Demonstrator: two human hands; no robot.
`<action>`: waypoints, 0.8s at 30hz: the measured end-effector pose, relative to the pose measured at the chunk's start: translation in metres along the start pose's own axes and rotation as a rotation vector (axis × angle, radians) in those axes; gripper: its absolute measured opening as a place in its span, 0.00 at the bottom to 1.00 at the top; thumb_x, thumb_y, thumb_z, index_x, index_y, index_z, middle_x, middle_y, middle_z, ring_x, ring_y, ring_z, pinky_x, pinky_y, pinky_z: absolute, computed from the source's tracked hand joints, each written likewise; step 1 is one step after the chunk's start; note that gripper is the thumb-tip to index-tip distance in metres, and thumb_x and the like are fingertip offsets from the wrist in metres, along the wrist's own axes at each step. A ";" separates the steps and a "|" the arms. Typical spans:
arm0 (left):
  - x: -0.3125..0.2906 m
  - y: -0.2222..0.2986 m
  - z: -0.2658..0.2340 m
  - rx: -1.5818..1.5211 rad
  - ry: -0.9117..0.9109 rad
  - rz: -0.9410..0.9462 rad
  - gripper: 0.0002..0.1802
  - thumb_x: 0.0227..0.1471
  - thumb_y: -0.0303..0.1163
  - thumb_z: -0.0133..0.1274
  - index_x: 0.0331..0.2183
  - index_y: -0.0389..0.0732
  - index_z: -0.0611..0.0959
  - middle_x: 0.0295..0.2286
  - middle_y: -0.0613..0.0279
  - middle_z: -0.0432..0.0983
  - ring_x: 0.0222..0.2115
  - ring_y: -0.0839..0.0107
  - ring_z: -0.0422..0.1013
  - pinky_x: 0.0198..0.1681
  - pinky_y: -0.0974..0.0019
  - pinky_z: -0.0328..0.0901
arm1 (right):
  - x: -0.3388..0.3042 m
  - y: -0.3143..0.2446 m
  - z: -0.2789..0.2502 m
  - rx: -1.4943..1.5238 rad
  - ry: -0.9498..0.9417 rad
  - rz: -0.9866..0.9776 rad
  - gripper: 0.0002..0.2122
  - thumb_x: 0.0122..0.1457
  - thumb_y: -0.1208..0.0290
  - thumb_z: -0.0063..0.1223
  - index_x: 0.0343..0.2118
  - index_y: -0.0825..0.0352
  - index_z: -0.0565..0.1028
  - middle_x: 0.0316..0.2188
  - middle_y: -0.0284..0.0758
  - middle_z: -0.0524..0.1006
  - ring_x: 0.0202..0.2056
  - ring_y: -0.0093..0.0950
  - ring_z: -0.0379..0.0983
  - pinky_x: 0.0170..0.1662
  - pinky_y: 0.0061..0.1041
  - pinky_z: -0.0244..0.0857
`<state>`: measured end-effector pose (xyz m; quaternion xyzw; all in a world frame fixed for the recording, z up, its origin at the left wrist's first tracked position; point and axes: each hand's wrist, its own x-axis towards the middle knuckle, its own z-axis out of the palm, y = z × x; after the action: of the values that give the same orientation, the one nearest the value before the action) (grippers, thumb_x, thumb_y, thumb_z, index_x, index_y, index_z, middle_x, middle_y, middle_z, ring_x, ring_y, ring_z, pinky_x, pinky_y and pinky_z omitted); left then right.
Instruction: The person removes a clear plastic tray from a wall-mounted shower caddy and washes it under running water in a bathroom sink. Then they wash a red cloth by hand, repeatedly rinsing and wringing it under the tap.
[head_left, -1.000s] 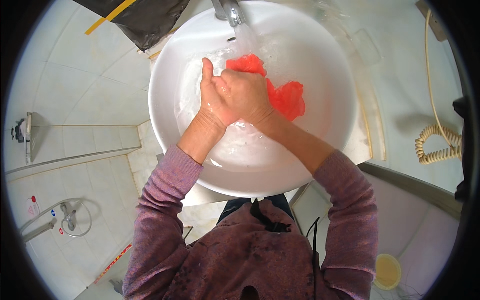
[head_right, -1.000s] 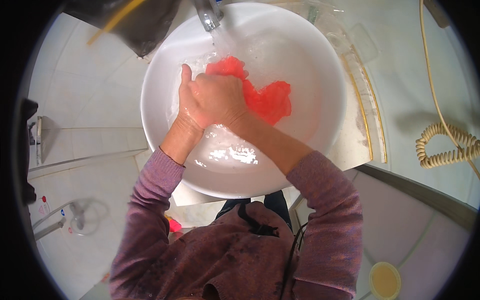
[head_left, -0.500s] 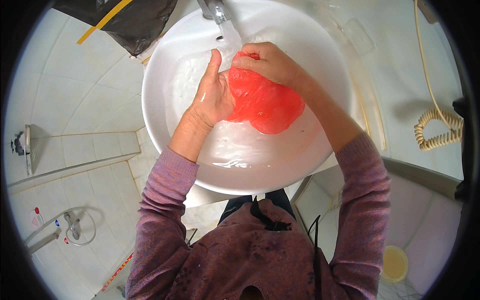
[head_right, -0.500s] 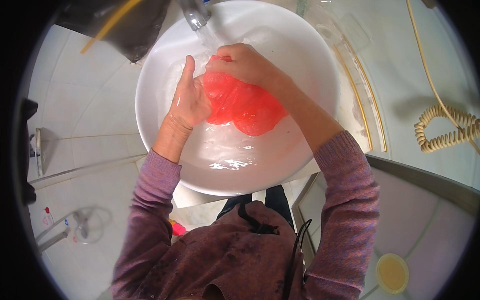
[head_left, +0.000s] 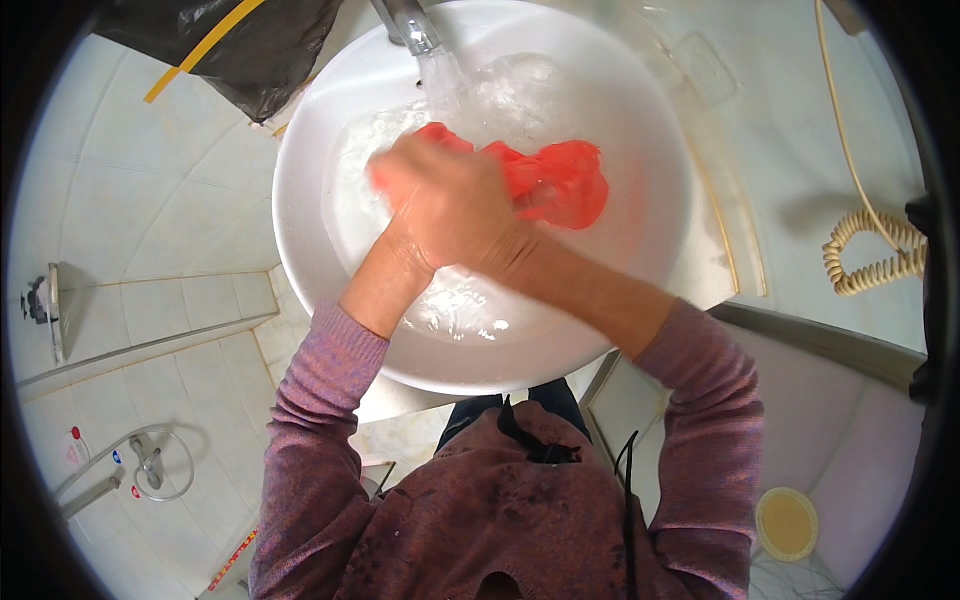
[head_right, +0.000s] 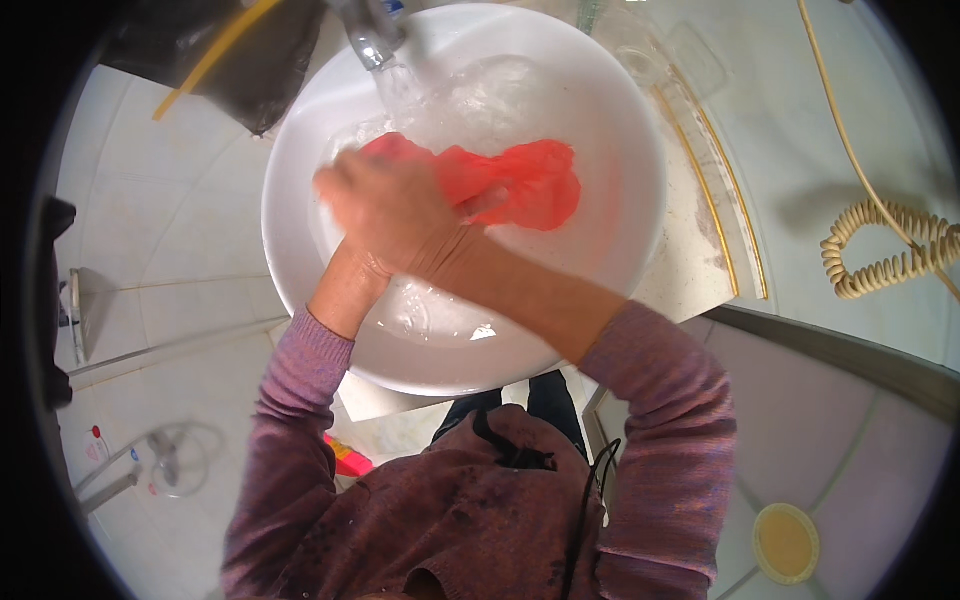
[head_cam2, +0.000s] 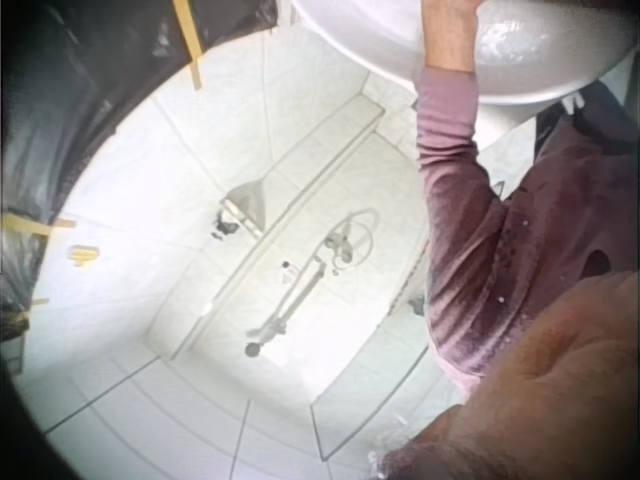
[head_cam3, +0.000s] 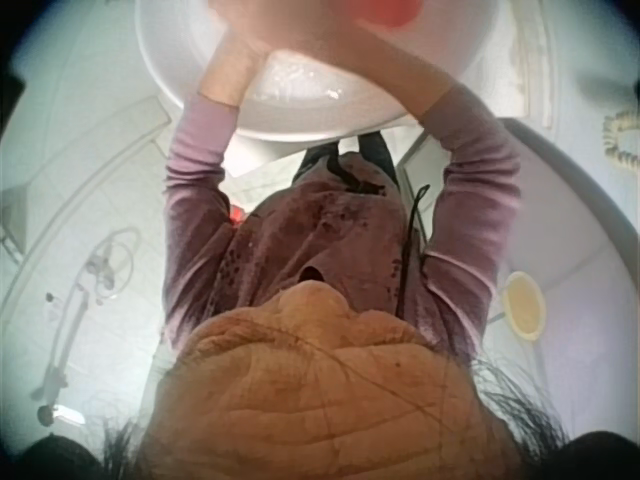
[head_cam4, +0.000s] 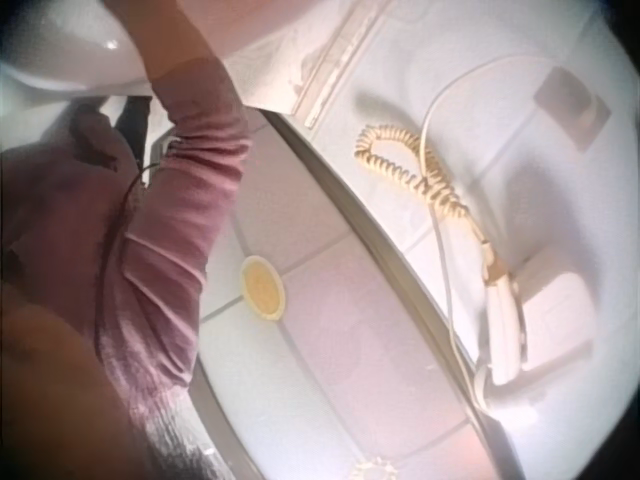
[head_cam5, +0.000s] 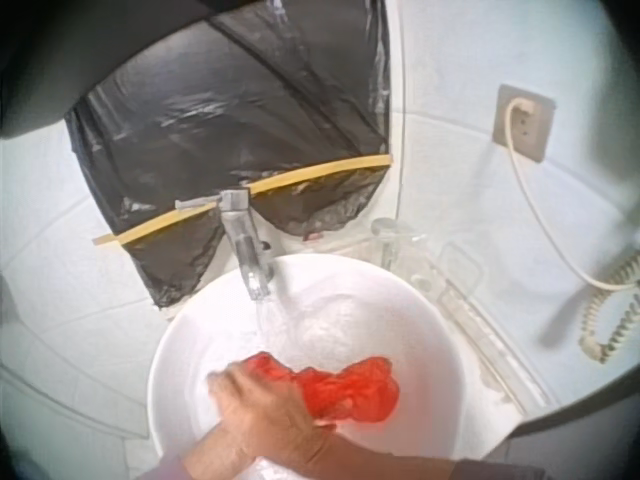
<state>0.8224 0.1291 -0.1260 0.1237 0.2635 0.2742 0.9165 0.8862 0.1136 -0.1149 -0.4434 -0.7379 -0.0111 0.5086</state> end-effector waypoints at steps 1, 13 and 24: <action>0.000 0.002 -0.008 -0.018 -0.087 -0.023 0.24 0.53 0.52 0.41 0.40 0.42 0.73 0.34 0.59 0.73 0.29 0.71 0.70 0.30 0.74 0.64 | -0.009 -0.015 0.006 0.074 0.000 0.034 0.05 0.42 0.71 0.50 0.21 0.62 0.66 0.20 0.30 0.65 0.19 0.27 0.67 0.17 0.27 0.61; -0.012 0.007 0.003 0.262 0.427 0.290 0.10 0.55 0.33 0.42 0.39 0.41 0.73 0.34 0.65 0.72 0.32 0.73 0.70 0.29 0.72 0.67 | 0.012 0.013 -0.001 -0.002 -0.121 0.155 0.03 0.38 0.69 0.56 0.18 0.59 0.73 0.19 0.31 0.72 0.21 0.29 0.70 0.21 0.30 0.63; -0.008 0.014 0.007 0.087 0.476 0.337 0.11 0.55 0.31 0.43 0.41 0.40 0.69 0.38 0.62 0.69 0.37 0.70 0.68 0.38 0.66 0.67 | 0.015 0.019 -0.004 -0.051 -0.077 0.120 0.08 0.45 0.70 0.54 0.15 0.63 0.69 0.10 0.30 0.68 0.13 0.30 0.66 0.15 0.28 0.58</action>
<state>0.8140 0.1359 -0.1117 0.1371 0.4583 0.4321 0.7645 0.9005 0.1326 -0.1094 -0.4997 -0.7286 0.0177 0.4681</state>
